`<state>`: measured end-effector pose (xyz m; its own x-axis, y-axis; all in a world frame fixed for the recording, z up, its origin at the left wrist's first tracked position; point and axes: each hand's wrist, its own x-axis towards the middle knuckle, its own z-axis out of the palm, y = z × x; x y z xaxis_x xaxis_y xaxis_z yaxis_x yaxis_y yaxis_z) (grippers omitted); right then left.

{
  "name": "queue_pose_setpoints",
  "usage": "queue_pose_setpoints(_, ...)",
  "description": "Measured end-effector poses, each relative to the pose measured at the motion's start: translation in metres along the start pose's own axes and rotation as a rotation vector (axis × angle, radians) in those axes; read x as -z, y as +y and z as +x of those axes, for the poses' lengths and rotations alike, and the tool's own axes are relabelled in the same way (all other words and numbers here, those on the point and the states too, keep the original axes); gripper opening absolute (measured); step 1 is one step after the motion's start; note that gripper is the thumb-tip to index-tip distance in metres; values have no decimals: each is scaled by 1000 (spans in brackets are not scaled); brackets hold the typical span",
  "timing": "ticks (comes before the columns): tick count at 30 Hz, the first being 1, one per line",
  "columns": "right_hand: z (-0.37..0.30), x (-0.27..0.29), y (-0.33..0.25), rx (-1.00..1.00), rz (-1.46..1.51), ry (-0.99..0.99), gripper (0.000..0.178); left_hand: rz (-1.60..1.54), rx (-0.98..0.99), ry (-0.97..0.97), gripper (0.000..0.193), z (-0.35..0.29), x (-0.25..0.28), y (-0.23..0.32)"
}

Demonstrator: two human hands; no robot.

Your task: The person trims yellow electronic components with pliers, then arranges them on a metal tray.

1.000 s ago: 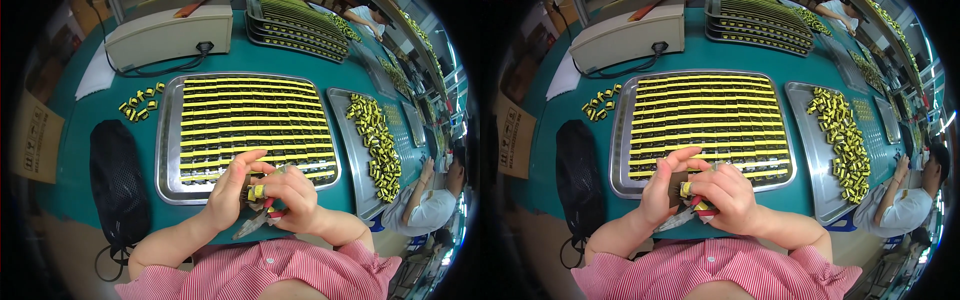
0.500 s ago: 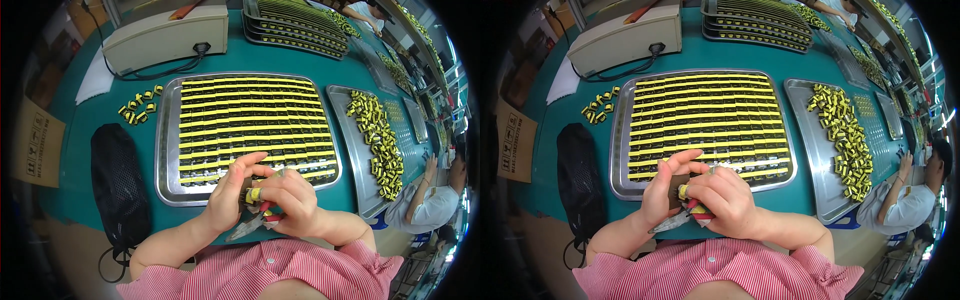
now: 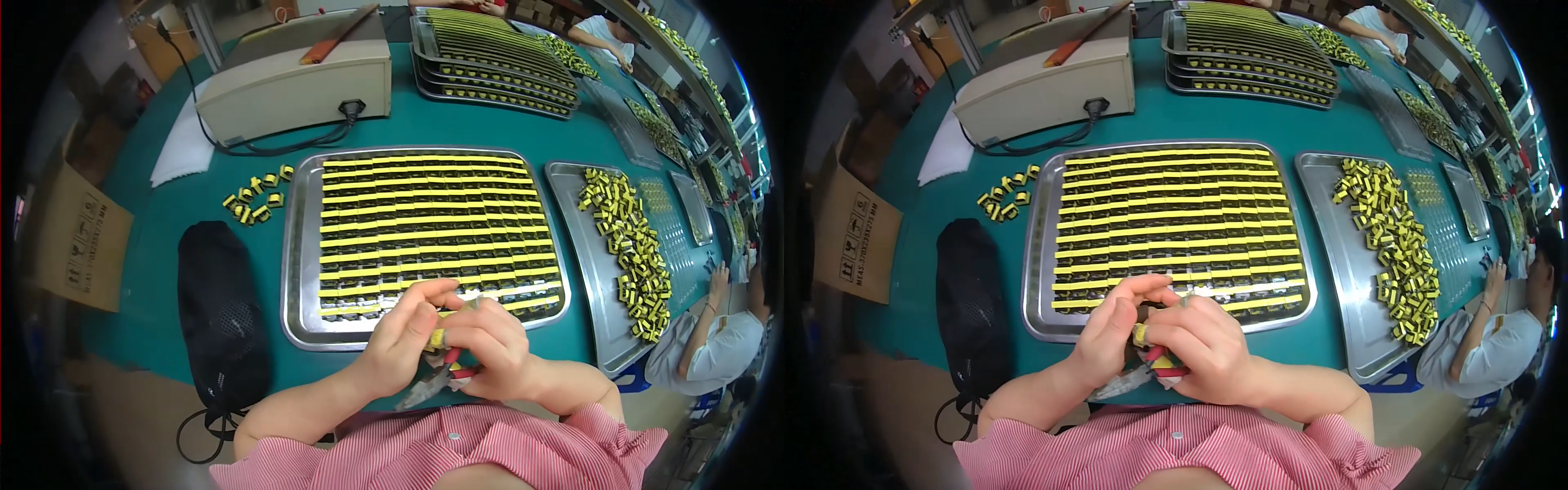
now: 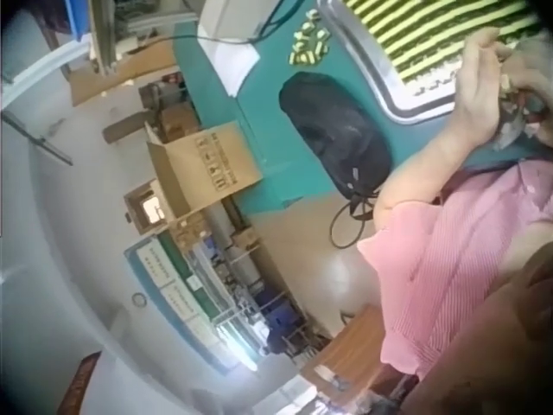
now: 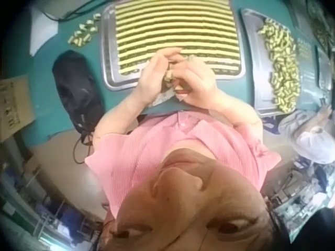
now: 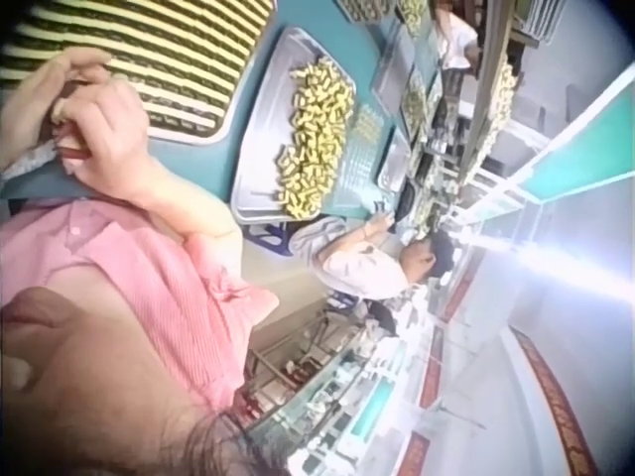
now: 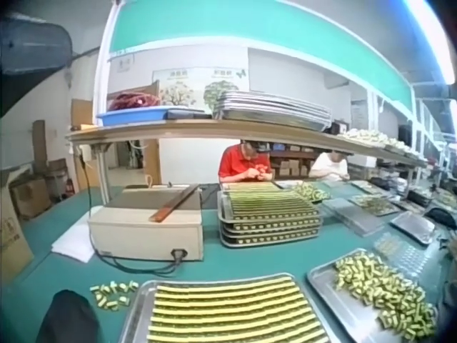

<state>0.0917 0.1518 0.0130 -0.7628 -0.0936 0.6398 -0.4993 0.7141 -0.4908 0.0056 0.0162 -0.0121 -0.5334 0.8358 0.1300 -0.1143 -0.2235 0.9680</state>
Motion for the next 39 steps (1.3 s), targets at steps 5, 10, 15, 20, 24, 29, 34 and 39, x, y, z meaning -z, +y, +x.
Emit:
queue_pose_setpoints(5,-2,12,4,-19,24,87,35,-177,-48,269,37,3,16,9)
queue_pose_setpoints(10,-12,23,3,-694,883,152,41,156,-95,-22,40,2,6,16)
queue_pose_setpoints(15,-9,17,0,-827,1029,60,46,173,-294,-26,39,4,7,6)
queue_pose_setpoints(20,-5,18,9,-801,987,198,40,-203,-140,44,29,2,12,33)
queue_pose_setpoints(24,3,24,20,-812,878,359,32,51,-125,142,32,-2,30,53)
queue_pose_setpoints(29,2,33,26,-811,830,417,30,783,-44,193,40,-15,15,69)
queue_pose_setpoints(34,2,30,16,-733,780,456,28,1171,-70,109,27,-19,15,49)
queue_pose_setpoints(39,2,33,19,-728,760,449,27,1342,-136,20,28,-14,9,32)
